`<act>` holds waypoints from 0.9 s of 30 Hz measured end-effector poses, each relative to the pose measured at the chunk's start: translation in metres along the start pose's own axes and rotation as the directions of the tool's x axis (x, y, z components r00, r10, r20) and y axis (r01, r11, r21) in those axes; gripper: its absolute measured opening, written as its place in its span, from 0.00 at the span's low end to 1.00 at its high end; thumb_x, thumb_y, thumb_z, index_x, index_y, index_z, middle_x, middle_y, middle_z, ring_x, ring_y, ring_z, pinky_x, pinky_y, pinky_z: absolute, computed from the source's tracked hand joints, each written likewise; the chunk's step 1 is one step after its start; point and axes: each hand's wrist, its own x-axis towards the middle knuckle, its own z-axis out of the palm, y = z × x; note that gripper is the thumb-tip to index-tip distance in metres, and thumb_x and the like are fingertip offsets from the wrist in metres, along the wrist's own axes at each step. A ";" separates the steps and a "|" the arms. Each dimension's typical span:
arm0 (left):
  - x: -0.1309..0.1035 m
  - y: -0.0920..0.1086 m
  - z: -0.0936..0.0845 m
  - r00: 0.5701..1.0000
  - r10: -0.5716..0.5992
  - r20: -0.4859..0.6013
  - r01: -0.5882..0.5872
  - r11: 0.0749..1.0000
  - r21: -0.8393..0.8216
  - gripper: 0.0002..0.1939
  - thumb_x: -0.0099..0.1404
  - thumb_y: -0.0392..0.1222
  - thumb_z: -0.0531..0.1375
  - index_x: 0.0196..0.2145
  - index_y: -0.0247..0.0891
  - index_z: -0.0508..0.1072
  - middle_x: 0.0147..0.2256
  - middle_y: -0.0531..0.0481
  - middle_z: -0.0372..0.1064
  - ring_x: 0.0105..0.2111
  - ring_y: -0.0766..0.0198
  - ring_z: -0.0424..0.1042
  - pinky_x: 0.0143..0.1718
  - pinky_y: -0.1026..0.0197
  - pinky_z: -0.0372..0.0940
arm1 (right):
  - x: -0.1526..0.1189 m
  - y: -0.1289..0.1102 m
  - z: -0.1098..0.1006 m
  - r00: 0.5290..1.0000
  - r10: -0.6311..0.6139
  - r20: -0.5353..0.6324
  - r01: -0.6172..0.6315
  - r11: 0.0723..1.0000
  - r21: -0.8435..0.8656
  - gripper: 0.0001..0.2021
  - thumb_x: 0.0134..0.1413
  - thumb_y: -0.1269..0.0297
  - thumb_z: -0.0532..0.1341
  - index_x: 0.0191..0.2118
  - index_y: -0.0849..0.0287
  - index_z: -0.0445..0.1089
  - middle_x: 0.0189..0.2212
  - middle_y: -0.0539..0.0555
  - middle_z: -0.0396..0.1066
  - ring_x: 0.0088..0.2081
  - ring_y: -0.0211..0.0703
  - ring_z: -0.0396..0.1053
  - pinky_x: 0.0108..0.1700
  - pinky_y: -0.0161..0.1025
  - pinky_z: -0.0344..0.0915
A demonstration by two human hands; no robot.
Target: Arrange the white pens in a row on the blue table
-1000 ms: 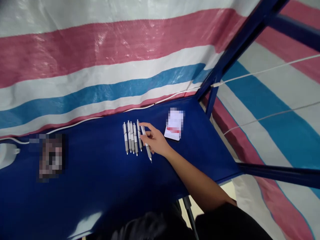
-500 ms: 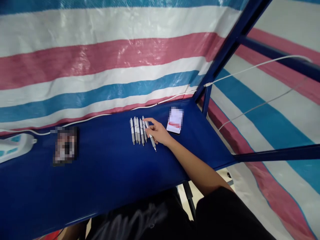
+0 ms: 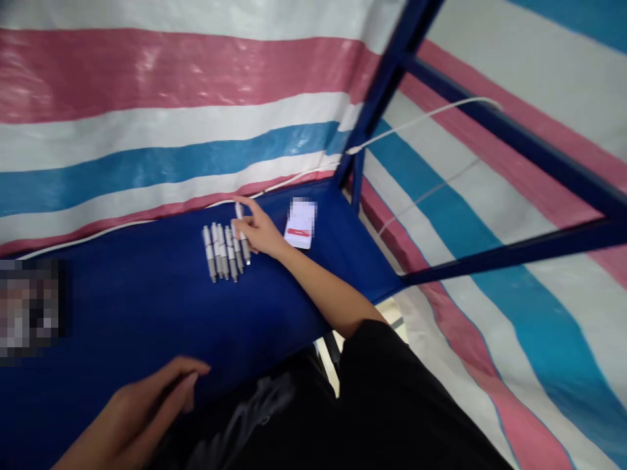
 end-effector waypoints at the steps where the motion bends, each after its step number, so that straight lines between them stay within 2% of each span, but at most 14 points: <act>1: 0.029 0.013 0.001 0.997 0.049 -0.051 -0.054 0.995 -0.089 0.18 0.82 0.57 0.57 0.43 0.49 0.84 0.26 0.54 0.72 0.23 0.63 0.70 0.26 0.62 0.68 | 0.001 0.001 -0.002 1.000 -0.006 0.016 0.006 1.000 -0.010 0.25 0.78 0.70 0.58 0.74 0.49 0.56 0.27 0.40 0.68 0.15 0.33 0.56 0.15 0.32 0.56; 2: 0.059 0.026 0.002 0.993 0.078 -0.093 -0.092 0.983 -0.158 0.18 0.80 0.56 0.58 0.40 0.47 0.84 0.23 0.55 0.68 0.21 0.64 0.67 0.24 0.62 0.64 | 0.001 0.003 -0.004 1.000 -0.001 0.026 0.002 1.000 -0.028 0.23 0.79 0.69 0.57 0.72 0.49 0.58 0.27 0.40 0.68 0.15 0.33 0.56 0.15 0.32 0.56; 4: 0.119 0.047 0.003 0.950 0.038 -0.311 -0.129 0.952 -0.278 0.15 0.75 0.53 0.61 0.37 0.45 0.83 0.20 0.57 0.61 0.19 0.65 0.60 0.20 0.63 0.55 | 0.003 0.005 -0.008 1.000 0.002 -0.002 -0.002 0.998 -0.060 0.19 0.79 0.69 0.57 0.69 0.51 0.60 0.27 0.40 0.66 0.16 0.32 0.55 0.16 0.30 0.54; 6: 0.172 0.054 -0.002 0.829 -0.005 -0.559 -0.203 0.929 -0.309 0.11 0.73 0.49 0.63 0.38 0.43 0.83 0.21 0.58 0.59 0.19 0.66 0.56 0.21 0.62 0.50 | 0.004 0.006 -0.009 1.000 -0.003 -0.031 0.001 0.997 -0.078 0.19 0.79 0.68 0.58 0.69 0.51 0.60 0.28 0.40 0.66 0.18 0.33 0.57 0.17 0.29 0.55; 7: 0.194 0.050 -0.007 0.748 0.027 -0.663 -0.273 0.923 -0.271 0.10 0.72 0.48 0.64 0.38 0.42 0.83 0.22 0.57 0.62 0.20 0.66 0.57 0.23 0.62 0.52 | 0.004 0.006 -0.010 0.999 -0.001 -0.041 -0.002 0.997 -0.083 0.20 0.79 0.68 0.58 0.70 0.52 0.60 0.28 0.41 0.67 0.19 0.33 0.58 0.18 0.30 0.56; 9: 0.229 0.031 -0.020 0.619 0.075 -0.782 -0.370 0.906 -0.206 0.10 0.72 0.47 0.64 0.38 0.41 0.82 0.23 0.57 0.62 0.22 0.66 0.56 0.25 0.60 0.52 | 0.004 0.007 -0.009 0.999 0.011 -0.052 -0.015 0.995 -0.094 0.22 0.80 0.67 0.58 0.72 0.52 0.59 0.29 0.41 0.67 0.19 0.34 0.58 0.20 0.31 0.57; 10: 0.242 0.018 -0.026 0.592 0.068 -0.803 -0.363 0.912 -0.190 0.10 0.73 0.48 0.64 0.38 0.41 0.81 0.23 0.57 0.61 0.22 0.66 0.55 0.25 0.59 0.51 | 0.004 0.008 -0.009 0.999 0.015 -0.050 -0.020 0.994 -0.105 0.22 0.80 0.68 0.58 0.72 0.53 0.59 0.29 0.41 0.68 0.20 0.35 0.58 0.21 0.32 0.58; 12: 0.258 -0.011 -0.032 0.577 0.083 -0.813 -0.332 0.933 -0.141 0.10 0.74 0.48 0.64 0.39 0.40 0.80 0.23 0.58 0.60 0.21 0.66 0.55 0.26 0.58 0.52 | 0.005 0.010 -0.008 0.999 -0.002 -0.037 -0.003 0.991 -0.134 0.20 0.80 0.68 0.57 0.71 0.54 0.60 0.28 0.42 0.67 0.22 0.36 0.59 0.24 0.33 0.59; 13: 0.261 -0.023 -0.032 0.588 0.097 -0.803 -0.314 0.942 -0.116 0.10 0.75 0.47 0.63 0.40 0.40 0.80 0.23 0.58 0.60 0.21 0.66 0.56 0.27 0.58 0.52 | 0.006 0.011 -0.008 1.000 -0.019 -0.023 0.015 0.989 -0.150 0.19 0.80 0.68 0.56 0.70 0.54 0.61 0.28 0.42 0.67 0.23 0.36 0.59 0.26 0.34 0.60; 16: 0.258 -0.043 -0.024 0.660 0.156 -0.735 -0.267 0.963 -0.035 0.10 0.76 0.45 0.61 0.43 0.40 0.82 0.23 0.57 0.63 0.22 0.66 0.60 0.28 0.59 0.55 | 0.007 0.015 -0.007 0.998 -0.061 -0.006 0.059 0.982 -0.179 0.19 0.81 0.66 0.55 0.70 0.55 0.62 0.29 0.43 0.67 0.26 0.38 0.62 0.30 0.36 0.62; 18: 0.252 -0.044 -0.018 0.699 0.196 -0.688 -0.257 0.966 0.015 0.10 0.76 0.44 0.60 0.44 0.40 0.82 0.24 0.57 0.65 0.23 0.65 0.62 0.29 0.60 0.57 | 0.007 0.016 -0.006 0.997 -0.076 -0.031 0.068 0.978 -0.196 0.20 0.82 0.65 0.55 0.72 0.55 0.60 0.29 0.44 0.68 0.29 0.40 0.65 0.34 0.37 0.66; 21: 0.248 -0.037 -0.015 0.728 0.239 -0.643 -0.261 0.963 0.063 0.09 0.76 0.42 0.61 0.44 0.41 0.82 0.23 0.57 0.66 0.22 0.66 0.62 0.29 0.59 0.57 | 0.007 0.017 -0.006 0.994 -0.094 -0.048 0.081 0.971 -0.226 0.22 0.81 0.65 0.55 0.74 0.56 0.59 0.29 0.45 0.68 0.32 0.42 0.68 0.39 0.39 0.69; 27: 0.255 -0.038 -0.018 0.717 0.209 -0.666 -0.239 0.970 0.047 0.08 0.75 0.40 0.61 0.42 0.43 0.81 0.22 0.57 0.63 0.22 0.63 0.60 0.30 0.57 0.57 | 0.010 0.026 -0.007 0.996 -0.093 -0.012 0.089 0.973 -0.213 0.19 0.83 0.64 0.51 0.71 0.55 0.59 0.28 0.43 0.65 0.26 0.38 0.62 0.33 0.35 0.65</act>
